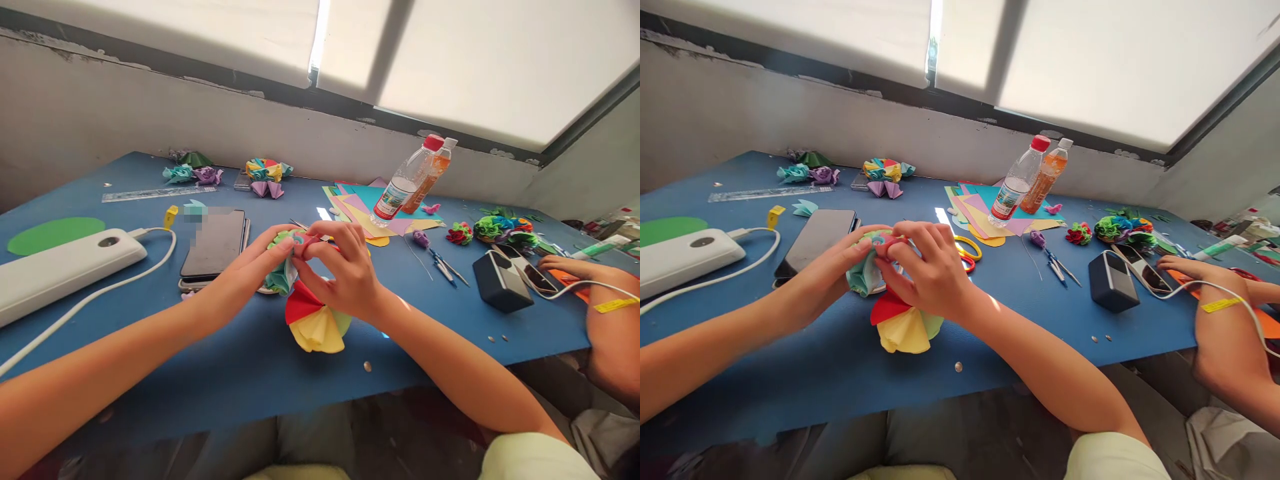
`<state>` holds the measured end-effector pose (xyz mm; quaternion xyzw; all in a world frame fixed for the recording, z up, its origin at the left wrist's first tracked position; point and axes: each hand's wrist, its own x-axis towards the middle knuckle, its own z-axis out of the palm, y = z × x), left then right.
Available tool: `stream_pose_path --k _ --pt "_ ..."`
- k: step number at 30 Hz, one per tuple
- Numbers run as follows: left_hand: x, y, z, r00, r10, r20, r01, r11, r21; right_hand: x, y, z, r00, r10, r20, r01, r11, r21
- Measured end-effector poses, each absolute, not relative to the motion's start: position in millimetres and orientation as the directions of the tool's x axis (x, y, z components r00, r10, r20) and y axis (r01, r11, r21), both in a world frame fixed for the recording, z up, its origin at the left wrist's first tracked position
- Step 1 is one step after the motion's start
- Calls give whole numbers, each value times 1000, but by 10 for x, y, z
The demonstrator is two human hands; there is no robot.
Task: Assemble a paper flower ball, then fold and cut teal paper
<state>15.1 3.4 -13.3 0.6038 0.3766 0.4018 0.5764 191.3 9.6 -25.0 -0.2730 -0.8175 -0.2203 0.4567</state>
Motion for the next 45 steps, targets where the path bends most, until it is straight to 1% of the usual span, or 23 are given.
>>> stream_pose_path --k 4,11,14,18,22,27,32,42,45 --pt "132 46 -131 403 914 37 -5 -38 999 1927 97 -240 -437 255 862 611 788 76" --pt "124 26 -86 427 904 9 47 -32 998 1931 104 -264 -433 289 854 629 776 56" --pt "123 32 -100 420 908 11 34 -28 999 1932 94 -254 -439 280 854 617 784 60" --pt "113 60 -136 423 906 -5 10 1 1000 1941 87 -234 -460 301 835 609 791 50" --pt "103 66 -137 431 903 -2 7 -1 1000 1947 96 -235 -466 275 841 615 784 84" --pt "113 64 -116 452 892 -7 26 -5 1000 1946 102 -251 -494 236 837 629 761 157" --pt "126 60 -102 447 894 -6 35 -11 999 1936 95 -252 -518 239 821 661 721 207" --pt "127 56 -119 455 890 -12 42 -7 999 1907 85 -242 -492 198 848 675 701 229" --pt "144 41 -105 426 904 5 56 -31 998 1906 88 -248 -485 181 856 676 699 235"
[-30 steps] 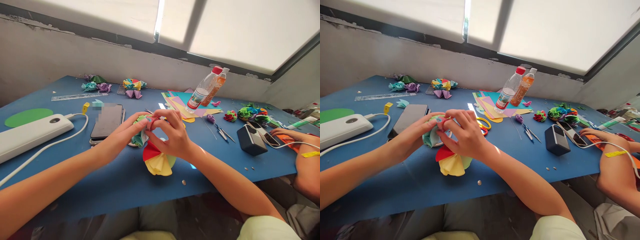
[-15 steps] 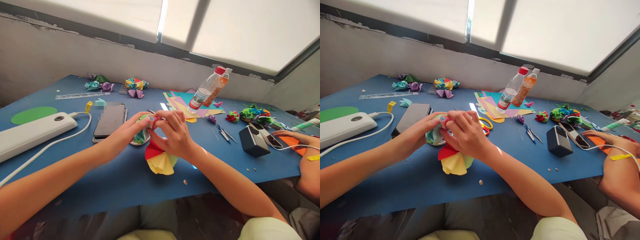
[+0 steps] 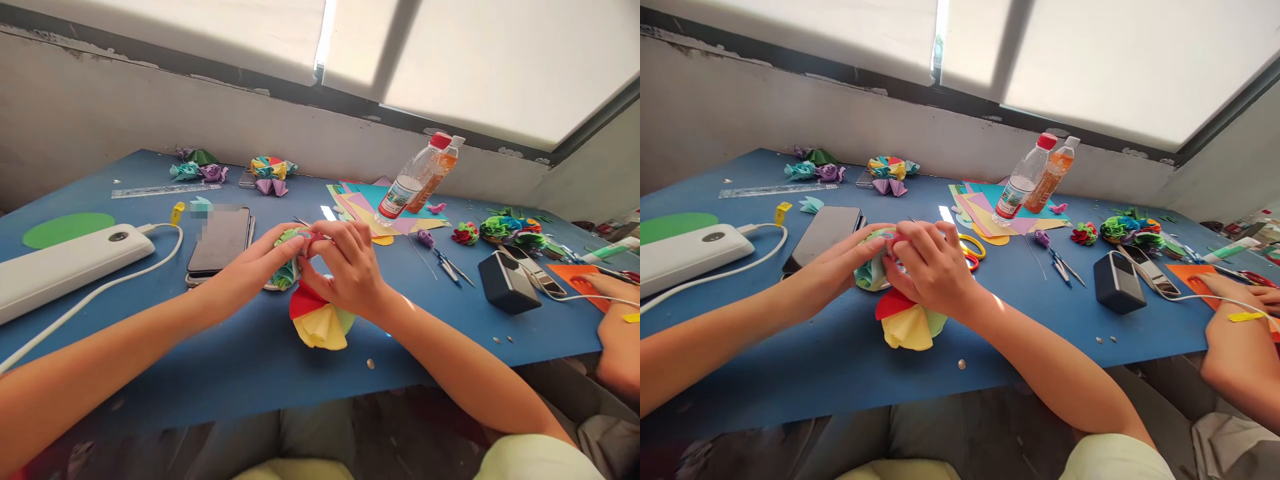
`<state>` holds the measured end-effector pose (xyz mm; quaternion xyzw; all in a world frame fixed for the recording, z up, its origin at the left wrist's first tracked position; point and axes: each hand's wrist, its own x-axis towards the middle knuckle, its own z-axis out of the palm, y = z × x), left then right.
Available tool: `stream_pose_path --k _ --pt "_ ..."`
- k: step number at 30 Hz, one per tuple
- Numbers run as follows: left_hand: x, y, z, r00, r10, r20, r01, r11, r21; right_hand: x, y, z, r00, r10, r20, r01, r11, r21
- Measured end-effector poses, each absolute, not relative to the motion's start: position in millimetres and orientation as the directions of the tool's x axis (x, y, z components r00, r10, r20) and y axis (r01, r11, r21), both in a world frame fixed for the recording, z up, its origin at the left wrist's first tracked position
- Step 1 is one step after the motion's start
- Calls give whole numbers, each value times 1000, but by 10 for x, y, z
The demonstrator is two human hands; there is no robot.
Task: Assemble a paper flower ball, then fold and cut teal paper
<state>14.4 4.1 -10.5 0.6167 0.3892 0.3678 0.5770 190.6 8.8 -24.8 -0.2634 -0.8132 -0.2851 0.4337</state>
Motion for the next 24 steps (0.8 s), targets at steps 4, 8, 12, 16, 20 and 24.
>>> stream_pose_path --k 4,8,12,16,20,24 --pt "157 33 -89 392 919 39 94 -82 992 1901 90 -258 -468 199 861 689 693 214" --pt "156 39 -88 384 921 63 121 -118 986 1887 81 -270 -426 253 869 697 704 136" --pt "158 27 -74 379 925 18 120 -68 990 1880 67 -273 -379 300 875 686 726 48" --pt "149 30 -83 407 910 -77 70 53 996 1883 71 -259 -365 316 876 633 774 -15" --pt "137 61 -120 428 900 -81 -48 112 992 1893 88 -248 -377 303 875 612 790 -10" --pt "128 65 -128 427 900 -94 -37 121 992 1907 96 -245 -405 295 866 601 799 9"
